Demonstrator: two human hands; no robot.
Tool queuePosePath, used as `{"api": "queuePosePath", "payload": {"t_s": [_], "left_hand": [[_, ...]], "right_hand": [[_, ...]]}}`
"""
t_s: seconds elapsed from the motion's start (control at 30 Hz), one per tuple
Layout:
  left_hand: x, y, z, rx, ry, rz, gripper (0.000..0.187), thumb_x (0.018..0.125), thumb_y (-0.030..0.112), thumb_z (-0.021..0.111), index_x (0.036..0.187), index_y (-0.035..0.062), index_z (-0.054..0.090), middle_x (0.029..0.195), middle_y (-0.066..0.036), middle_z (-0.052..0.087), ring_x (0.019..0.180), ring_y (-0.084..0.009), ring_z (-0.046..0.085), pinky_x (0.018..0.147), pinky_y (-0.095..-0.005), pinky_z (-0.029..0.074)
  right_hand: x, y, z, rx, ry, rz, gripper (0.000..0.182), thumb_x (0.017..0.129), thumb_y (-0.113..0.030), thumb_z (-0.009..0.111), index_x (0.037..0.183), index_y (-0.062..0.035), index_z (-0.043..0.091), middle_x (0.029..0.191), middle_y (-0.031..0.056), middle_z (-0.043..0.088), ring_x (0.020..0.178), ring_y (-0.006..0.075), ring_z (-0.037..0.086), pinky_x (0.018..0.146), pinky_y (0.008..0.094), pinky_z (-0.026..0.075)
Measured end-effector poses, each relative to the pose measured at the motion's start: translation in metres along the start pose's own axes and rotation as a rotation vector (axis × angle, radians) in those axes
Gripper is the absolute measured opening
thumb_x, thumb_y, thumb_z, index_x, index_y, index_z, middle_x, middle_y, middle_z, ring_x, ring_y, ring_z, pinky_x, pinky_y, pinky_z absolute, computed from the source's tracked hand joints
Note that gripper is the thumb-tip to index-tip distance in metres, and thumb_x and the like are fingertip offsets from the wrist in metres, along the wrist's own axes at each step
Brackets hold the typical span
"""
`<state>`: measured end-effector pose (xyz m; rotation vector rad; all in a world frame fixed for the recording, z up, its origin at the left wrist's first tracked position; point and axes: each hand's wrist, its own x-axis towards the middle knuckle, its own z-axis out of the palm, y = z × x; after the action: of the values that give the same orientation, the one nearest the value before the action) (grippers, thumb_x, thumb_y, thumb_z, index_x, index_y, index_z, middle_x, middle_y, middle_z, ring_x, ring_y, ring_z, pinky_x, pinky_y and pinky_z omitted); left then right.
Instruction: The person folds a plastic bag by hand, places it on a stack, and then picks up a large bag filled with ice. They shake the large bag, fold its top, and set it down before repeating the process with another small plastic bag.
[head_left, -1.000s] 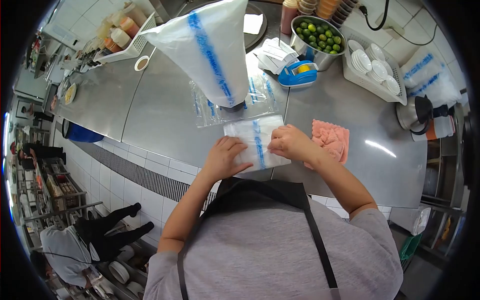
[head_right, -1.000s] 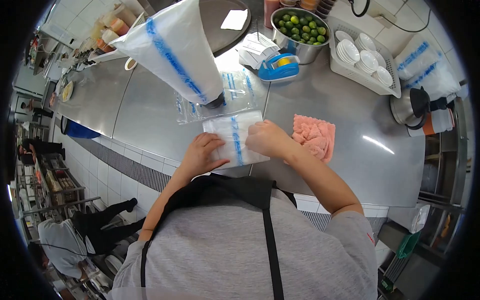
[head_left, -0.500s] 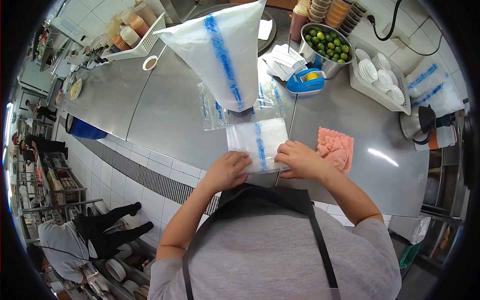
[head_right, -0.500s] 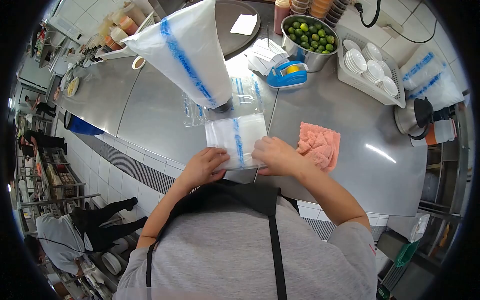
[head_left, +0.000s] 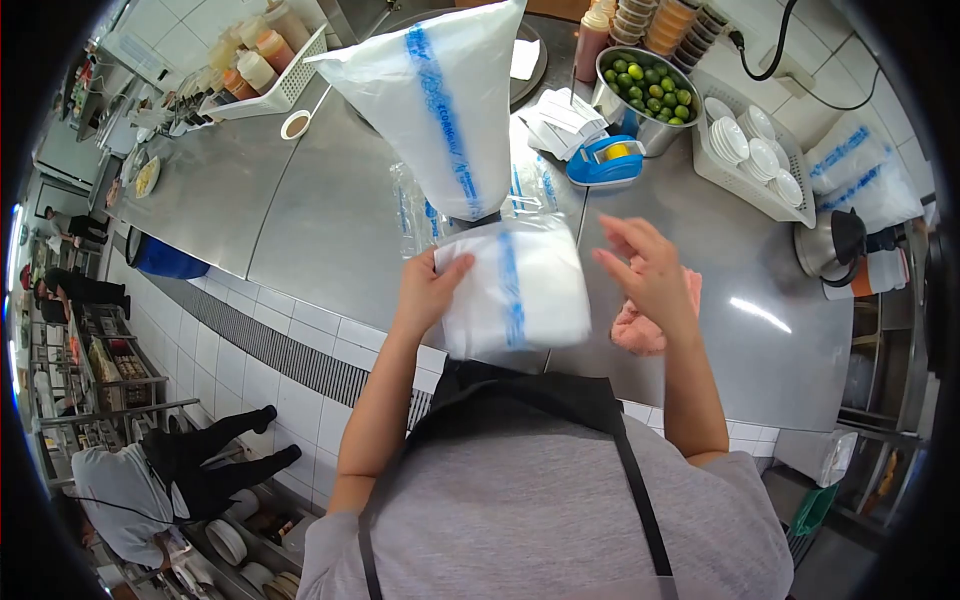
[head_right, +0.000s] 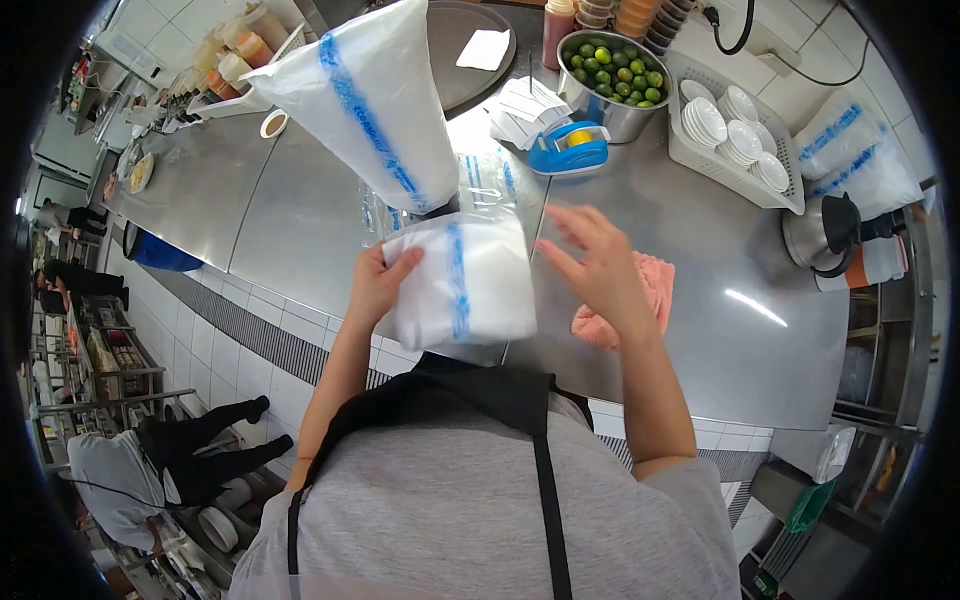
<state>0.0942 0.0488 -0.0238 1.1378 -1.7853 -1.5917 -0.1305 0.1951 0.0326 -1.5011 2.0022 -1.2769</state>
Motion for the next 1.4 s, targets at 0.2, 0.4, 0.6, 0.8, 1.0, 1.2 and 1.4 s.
{"api": "queuePosePath", "payload": {"t_s": [0.2,0.4,0.6,0.8,1.0,1.2,1.4], "left_hand": [[-0.001,-0.02,-0.014,0.357,0.335,0.4,0.034,0.071,0.009,0.066,0.103,0.0034,0.055,0.092,-0.009,0.056,0.078,-0.0185,0.055,0.068,-0.0294,0.044],[-0.014,-0.008,0.001,0.683,0.038,0.399,0.054,0.072,0.021,0.066,0.12,0.0095,0.045,0.116,-0.014,0.046,0.102,-0.0289,0.047,0.086,-0.0386,0.039],[-0.015,-0.038,0.014,1.155,-0.256,0.602,0.065,0.077,0.055,0.049,0.13,0.018,0.037,0.14,-0.016,0.019,0.129,-0.0375,0.017,0.102,-0.0494,0.016],[-0.027,-0.018,0.005,0.788,-0.217,0.616,0.055,0.073,0.03,0.066,0.121,0.0114,0.046,0.129,-0.015,0.039,0.12,-0.0339,0.035,0.098,-0.0453,0.028],[-0.017,0.015,-0.005,0.463,0.203,0.713,0.031,0.066,0.0,0.067,0.095,0.0056,0.06,0.093,-0.01,0.06,0.084,-0.0245,0.058,0.075,-0.0317,0.047],[-0.007,0.044,0.003,0.375,0.365,0.835,0.016,0.069,0.001,0.067,0.085,0.0021,0.063,0.075,-0.008,0.06,0.066,-0.02,0.058,0.061,-0.0263,0.046],[0.0,0.049,-0.005,0.158,0.248,0.593,0.008,0.073,0.003,0.065,0.081,0.0022,0.064,0.066,-0.003,0.058,0.057,-0.0098,0.051,0.053,-0.0214,0.039]], "right_hand": [[-0.058,0.055,-0.042,-0.573,-0.346,0.282,0.02,0.064,-0.011,0.061,0.082,-0.0048,0.06,0.08,0.0085,0.057,0.069,0.024,0.054,0.06,0.0328,0.043],[-0.031,0.034,-0.037,-0.541,-0.461,0.155,0.01,0.066,-0.016,0.063,0.071,-0.0076,0.062,0.074,0.0063,0.057,0.071,0.024,0.055,0.06,0.0346,0.044],[0.02,0.045,0.056,-0.203,-0.427,-0.51,0.009,0.068,-0.016,0.066,0.073,-0.0084,0.064,0.077,0.0043,0.057,0.081,0.0219,0.054,0.067,0.0335,0.044],[0.033,0.028,0.064,-0.368,-0.713,-0.539,0.009,0.072,-0.014,0.062,0.074,-0.0055,0.061,0.075,0.0059,0.057,0.078,0.0239,0.054,0.067,0.0333,0.044],[0.061,0.004,0.036,0.085,-0.554,-0.035,0.015,0.084,-0.014,0.049,0.079,-0.0009,0.055,0.067,0.0036,0.053,0.063,0.0136,0.049,0.059,0.0265,0.039],[0.072,0.0,0.028,0.426,-0.565,0.052,0.019,0.086,-0.016,0.045,0.087,-0.0009,0.057,0.07,-0.0009,0.054,0.066,0.009,0.049,0.061,0.0218,0.039],[0.058,-0.017,0.024,0.055,-0.168,-0.397,0.02,0.069,-0.01,0.067,0.086,-0.0041,0.062,0.076,0.0066,0.059,0.07,0.0189,0.056,0.064,0.0266,0.043]]}}
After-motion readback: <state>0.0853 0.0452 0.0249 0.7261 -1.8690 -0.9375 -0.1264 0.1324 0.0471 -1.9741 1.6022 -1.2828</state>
